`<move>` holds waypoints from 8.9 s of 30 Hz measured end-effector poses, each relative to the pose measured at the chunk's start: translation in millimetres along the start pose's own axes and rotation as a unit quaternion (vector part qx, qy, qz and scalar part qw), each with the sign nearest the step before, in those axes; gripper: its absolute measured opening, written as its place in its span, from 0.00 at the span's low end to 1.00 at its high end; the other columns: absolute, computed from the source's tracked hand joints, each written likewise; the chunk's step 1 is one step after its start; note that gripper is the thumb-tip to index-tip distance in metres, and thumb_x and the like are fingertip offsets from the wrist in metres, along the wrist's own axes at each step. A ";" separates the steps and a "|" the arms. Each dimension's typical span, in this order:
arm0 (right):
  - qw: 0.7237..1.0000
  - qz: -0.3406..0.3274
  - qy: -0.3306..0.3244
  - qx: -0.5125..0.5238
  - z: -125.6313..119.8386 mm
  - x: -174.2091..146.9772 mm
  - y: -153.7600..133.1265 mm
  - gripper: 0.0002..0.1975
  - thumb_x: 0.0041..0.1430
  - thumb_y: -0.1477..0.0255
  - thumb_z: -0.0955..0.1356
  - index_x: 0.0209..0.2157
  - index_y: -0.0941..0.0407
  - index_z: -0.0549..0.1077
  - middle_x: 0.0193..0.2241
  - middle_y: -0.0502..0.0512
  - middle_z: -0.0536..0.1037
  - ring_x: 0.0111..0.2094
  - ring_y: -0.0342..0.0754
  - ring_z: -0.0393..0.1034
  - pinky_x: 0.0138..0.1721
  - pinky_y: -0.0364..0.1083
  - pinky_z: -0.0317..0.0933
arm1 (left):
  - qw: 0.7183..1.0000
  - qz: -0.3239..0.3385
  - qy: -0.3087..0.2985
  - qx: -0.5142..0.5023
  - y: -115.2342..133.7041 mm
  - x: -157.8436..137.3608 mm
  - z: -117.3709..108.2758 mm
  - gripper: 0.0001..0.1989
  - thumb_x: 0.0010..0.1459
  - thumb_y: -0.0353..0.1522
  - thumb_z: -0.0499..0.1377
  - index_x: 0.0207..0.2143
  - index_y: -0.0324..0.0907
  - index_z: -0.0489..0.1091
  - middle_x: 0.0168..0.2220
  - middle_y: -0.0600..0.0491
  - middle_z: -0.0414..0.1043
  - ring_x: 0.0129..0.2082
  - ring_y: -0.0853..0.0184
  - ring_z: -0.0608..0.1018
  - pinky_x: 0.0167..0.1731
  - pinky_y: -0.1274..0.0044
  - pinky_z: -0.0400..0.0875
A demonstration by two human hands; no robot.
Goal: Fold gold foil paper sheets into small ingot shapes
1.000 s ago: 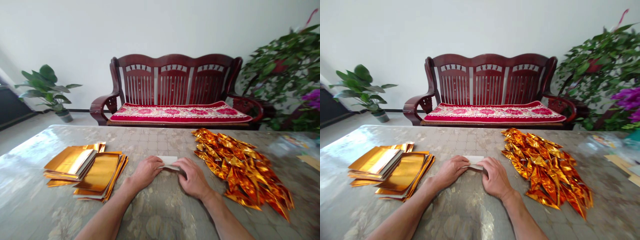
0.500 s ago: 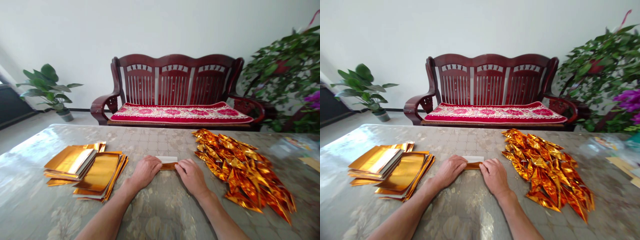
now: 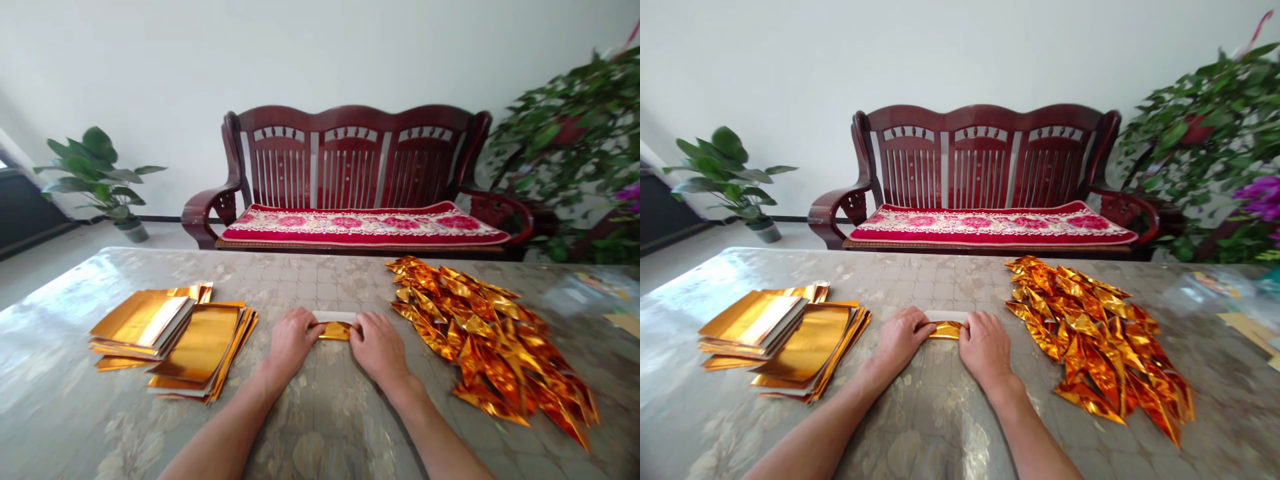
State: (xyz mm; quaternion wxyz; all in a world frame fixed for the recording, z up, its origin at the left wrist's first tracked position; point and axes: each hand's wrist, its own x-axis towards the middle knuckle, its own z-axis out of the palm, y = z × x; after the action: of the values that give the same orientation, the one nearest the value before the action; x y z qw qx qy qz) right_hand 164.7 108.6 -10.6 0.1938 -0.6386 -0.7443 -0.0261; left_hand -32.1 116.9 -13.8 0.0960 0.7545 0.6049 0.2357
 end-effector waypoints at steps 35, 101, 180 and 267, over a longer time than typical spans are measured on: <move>1.000 0.011 -0.018 -0.019 3.1 1.8 -1.9 0.08 0.61 0.68 0.68 0.28 0.53 0.70 0.32 0.52 0.74 0.35 0.49 0.65 0.35 0.47 0.48 | 0.994 -0.090 -0.010 0.061 5.1 2.8 -6.6 0.13 0.59 0.42 0.60 0.28 0.44 0.75 0.33 0.52 0.74 0.34 0.65 0.75 0.35 0.76 0.60; 0.999 0.022 -0.020 0.018 6.3 0.7 3.7 0.07 0.63 0.69 0.66 0.30 0.54 0.70 0.33 0.52 0.74 0.37 0.49 0.67 0.35 0.45 0.51 | 1.000 -0.012 0.021 0.003 2.8 -16.1 -9.7 0.11 0.55 0.35 0.66 0.41 0.45 0.74 0.46 0.51 0.70 0.47 0.60 0.71 0.50 0.69 0.64; 0.991 -0.118 -0.053 0.015 -13.0 -17.1 -16.8 0.07 0.59 0.70 0.67 0.40 0.53 0.71 0.39 0.54 0.72 0.41 0.51 0.68 0.43 0.48 0.59 | 0.982 0.116 -0.091 -0.121 -13.5 10.3 -2.7 0.18 0.57 0.23 0.54 0.45 0.46 0.77 0.42 0.53 0.76 0.44 0.66 0.77 0.47 0.76 0.70; 0.991 -0.118 -0.039 0.051 -0.7 3.0 -13.8 0.09 0.66 0.72 0.63 0.31 0.53 0.71 0.34 0.53 0.74 0.40 0.50 0.64 0.41 0.47 0.53 | 0.988 0.122 -0.066 -0.067 -3.6 2.6 -5.0 0.11 0.58 0.25 0.56 0.35 0.47 0.78 0.38 0.55 0.77 0.41 0.66 0.77 0.44 0.78 0.67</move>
State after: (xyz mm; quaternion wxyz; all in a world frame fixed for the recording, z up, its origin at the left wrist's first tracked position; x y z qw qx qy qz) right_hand 151.3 108.6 -6.1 0.1922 -0.5361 -0.8219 0.0144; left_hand -37.2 119.6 -10.4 0.1560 0.8285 0.4836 0.2354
